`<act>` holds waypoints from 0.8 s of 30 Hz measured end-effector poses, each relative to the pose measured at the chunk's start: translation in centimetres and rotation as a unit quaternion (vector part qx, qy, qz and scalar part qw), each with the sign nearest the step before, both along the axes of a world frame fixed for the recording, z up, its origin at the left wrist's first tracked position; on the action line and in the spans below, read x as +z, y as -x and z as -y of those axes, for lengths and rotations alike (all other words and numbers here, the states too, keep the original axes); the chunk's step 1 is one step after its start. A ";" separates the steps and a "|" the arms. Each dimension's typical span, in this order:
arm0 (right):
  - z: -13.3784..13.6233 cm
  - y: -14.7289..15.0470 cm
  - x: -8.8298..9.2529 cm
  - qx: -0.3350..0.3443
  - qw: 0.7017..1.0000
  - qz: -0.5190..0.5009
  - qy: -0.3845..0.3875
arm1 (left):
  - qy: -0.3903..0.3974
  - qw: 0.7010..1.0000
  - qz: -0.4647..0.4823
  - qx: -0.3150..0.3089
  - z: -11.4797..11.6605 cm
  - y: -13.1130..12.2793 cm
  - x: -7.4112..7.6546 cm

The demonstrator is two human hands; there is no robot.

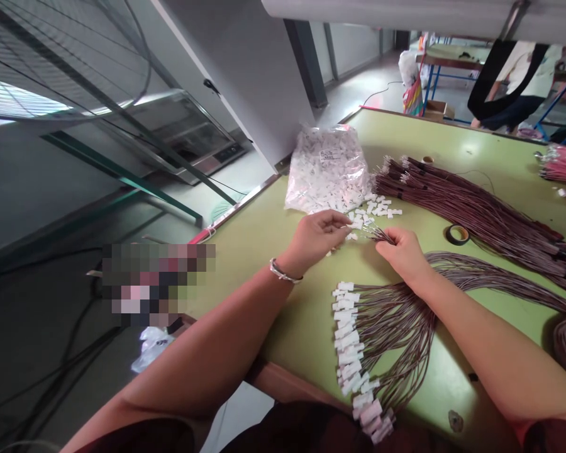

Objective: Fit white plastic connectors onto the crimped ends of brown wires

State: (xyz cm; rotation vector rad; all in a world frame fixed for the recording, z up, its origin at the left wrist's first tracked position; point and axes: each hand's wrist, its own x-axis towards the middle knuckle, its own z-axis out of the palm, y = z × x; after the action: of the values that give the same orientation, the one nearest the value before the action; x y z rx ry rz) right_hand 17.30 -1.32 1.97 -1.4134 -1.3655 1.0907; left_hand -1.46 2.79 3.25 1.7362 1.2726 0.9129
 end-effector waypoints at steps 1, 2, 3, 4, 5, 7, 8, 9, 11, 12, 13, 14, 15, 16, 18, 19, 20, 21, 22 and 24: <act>0.0 0.0 0.1 -0.004 1.000 -0.001 0.005 | 0.046 0.998 0.037 -0.006 0.1 0.0 0.2; 0.0 0.1 0.1 -0.006 1.000 -0.002 0.010 | 0.086 0.994 0.061 -0.017 0.3 -0.1 0.4; 0.0 0.1 0.2 -0.005 1.000 -0.002 0.014 | 0.117 0.990 0.075 -0.029 0.5 -0.3 0.6; 0.0 0.2 0.2 0.001 1.000 0.000 0.016 | 0.138 0.986 0.082 -0.037 0.7 -0.5 0.8; 0.0 0.2 0.2 0.011 1.000 0.006 0.015 | 0.153 0.984 0.086 -0.039 0.9 -0.7 0.9; 0.0 0.3 0.1 0.034 0.999 0.020 0.007 | 0.169 0.981 0.092 -0.033 1.2 -1.1 1.1; 0.0 0.3 0.1 0.044 0.999 0.028 0.000 | 0.174 0.980 0.093 -0.028 1.3 -1.2 1.1; 0.0 0.3 0.1 0.051 0.998 0.038 -0.008 | 0.178 0.979 0.095 -0.027 1.3 -1.3 1.0; 0.0 0.2 0.1 0.059 0.996 0.067 -0.025 | 0.190 0.976 0.100 -0.039 1.2 -1.3 0.8; 0.0 0.1 0.1 0.058 0.994 0.085 -0.039 | 0.196 0.974 0.106 -0.049 1.1 -1.2 0.7; 0.0 0.0 0.1 0.053 0.992 0.102 -0.056 | 0.202 0.971 0.113 -0.058 1.0 -1.1 0.5; 0.0 -0.1 0.0 0.045 0.989 0.115 -0.075 | 0.208 0.969 0.121 -0.062 0.9 -1.0 0.4; 0.0 -0.2 0.0 0.036 0.987 0.123 -0.093 | 0.213 0.967 0.128 -0.061 0.8 -0.9 0.3; -0.1 -0.3 0.0 0.026 0.986 0.124 -0.104 | 0.217 0.965 0.133 -0.057 0.7 -0.9 0.2; -0.1 -0.5 0.0 0.014 0.988 0.118 -0.098 | 0.220 0.966 0.130 -0.049 0.7 -0.9 0.1; -0.1 -0.5 0.1 0.017 0.990 0.111 -0.081 | 0.218 0.967 0.125 -0.046 0.8 -1.0 0.2; -0.2 -0.5 0.1 0.024 0.993 0.102 -0.061 | 0.212 0.968 0.124 -0.045 0.9 -1.1 0.2; -0.2 -0.5 0.1 0.035 0.994 0.093 -0.039 | 0.204 0.969 0.129 -0.043 1.0 -1.2 0.3; -0.2 -0.5 0.1 0.047 0.995 0.084 -0.018 | 0.194 0.970 0.140 -0.042 1.1 -1.3 0.3; -0.2 -0.5 0.0 0.064 0.995 0.071 0.016 | 0.175 0.970 0.160 -0.045 1.2 -1.5 0.4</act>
State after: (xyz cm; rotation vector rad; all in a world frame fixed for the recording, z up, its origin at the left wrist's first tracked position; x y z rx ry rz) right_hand 17.81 -1.09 2.00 -1.4654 -1.5648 1.1159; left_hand 0.05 1.60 3.64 1.2999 1.0596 0.8185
